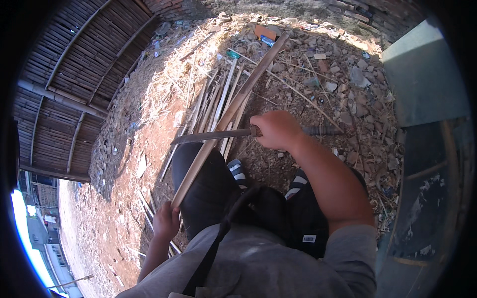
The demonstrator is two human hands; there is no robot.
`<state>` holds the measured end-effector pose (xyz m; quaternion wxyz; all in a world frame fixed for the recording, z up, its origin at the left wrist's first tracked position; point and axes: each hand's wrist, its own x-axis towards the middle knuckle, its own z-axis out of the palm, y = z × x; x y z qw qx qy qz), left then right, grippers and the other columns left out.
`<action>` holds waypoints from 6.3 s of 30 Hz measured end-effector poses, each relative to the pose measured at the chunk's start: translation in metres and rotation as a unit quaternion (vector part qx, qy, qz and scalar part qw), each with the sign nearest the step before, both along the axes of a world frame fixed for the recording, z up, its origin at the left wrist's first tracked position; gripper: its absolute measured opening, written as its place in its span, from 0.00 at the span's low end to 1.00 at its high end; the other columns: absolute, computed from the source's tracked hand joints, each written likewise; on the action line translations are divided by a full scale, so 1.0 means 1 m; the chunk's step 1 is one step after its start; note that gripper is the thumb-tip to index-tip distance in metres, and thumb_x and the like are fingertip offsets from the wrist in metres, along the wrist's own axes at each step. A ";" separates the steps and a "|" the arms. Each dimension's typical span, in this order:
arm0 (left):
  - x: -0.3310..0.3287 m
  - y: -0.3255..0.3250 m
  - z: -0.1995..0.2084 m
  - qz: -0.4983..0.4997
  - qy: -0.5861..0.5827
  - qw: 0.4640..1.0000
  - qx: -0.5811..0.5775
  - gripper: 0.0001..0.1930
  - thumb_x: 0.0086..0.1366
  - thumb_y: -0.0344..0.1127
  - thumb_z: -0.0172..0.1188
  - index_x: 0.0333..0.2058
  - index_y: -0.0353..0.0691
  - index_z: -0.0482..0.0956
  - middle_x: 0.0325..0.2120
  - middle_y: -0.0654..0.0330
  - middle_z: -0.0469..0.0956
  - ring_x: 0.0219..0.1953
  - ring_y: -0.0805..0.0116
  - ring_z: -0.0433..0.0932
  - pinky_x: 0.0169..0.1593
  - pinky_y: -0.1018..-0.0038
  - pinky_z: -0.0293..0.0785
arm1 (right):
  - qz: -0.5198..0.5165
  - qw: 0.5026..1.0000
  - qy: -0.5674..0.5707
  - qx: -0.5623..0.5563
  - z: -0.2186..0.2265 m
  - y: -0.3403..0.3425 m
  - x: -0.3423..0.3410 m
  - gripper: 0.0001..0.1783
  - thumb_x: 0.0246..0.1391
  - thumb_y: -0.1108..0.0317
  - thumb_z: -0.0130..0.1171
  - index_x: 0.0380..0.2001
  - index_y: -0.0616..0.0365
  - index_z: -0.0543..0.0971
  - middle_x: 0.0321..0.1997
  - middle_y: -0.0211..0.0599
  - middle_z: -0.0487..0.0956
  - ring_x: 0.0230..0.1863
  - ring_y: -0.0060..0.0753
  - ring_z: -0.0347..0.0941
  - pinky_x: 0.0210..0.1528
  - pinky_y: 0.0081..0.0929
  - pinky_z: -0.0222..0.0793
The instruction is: The person sits on the ground and uses a large knife to shave the surface of a long bamboo pole. They hold the pole steady with their left hand and repeatedly scrape the blade along its length to remove the outer layer.
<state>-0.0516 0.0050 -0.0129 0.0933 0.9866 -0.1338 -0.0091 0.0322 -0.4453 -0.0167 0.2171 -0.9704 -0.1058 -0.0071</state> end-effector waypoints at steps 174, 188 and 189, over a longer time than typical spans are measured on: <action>-0.004 -0.008 0.023 0.025 0.134 0.984 -0.114 0.14 0.72 0.41 0.58 0.32 0.35 0.77 0.19 0.51 0.79 0.24 0.53 0.82 0.30 0.61 0.74 | -0.131 0.991 0.018 -0.024 0.054 -0.052 -0.014 0.21 0.49 0.54 0.68 0.44 0.51 0.80 0.30 0.47 0.81 0.37 0.53 0.80 0.39 0.47 0.75; 0.010 0.005 0.013 -0.014 0.130 0.988 -0.088 0.11 0.73 0.38 0.54 0.34 0.36 0.76 0.23 0.44 0.78 0.30 0.39 0.80 0.32 0.55 0.73 | 0.032 0.999 0.028 0.027 0.015 -0.019 -0.004 0.25 0.57 0.47 0.63 0.49 0.54 0.76 0.40 0.45 0.82 0.45 0.51 0.79 0.47 0.49 0.73; 0.011 0.005 0.012 -0.012 0.138 0.986 -0.090 0.12 0.73 0.38 0.54 0.34 0.36 0.76 0.22 0.44 0.78 0.29 0.39 0.80 0.32 0.55 0.73 | 0.030 0.999 -0.039 -0.007 0.008 -0.024 -0.002 0.25 0.58 0.45 0.61 0.47 0.54 0.76 0.39 0.44 0.82 0.44 0.50 0.80 0.46 0.49 0.73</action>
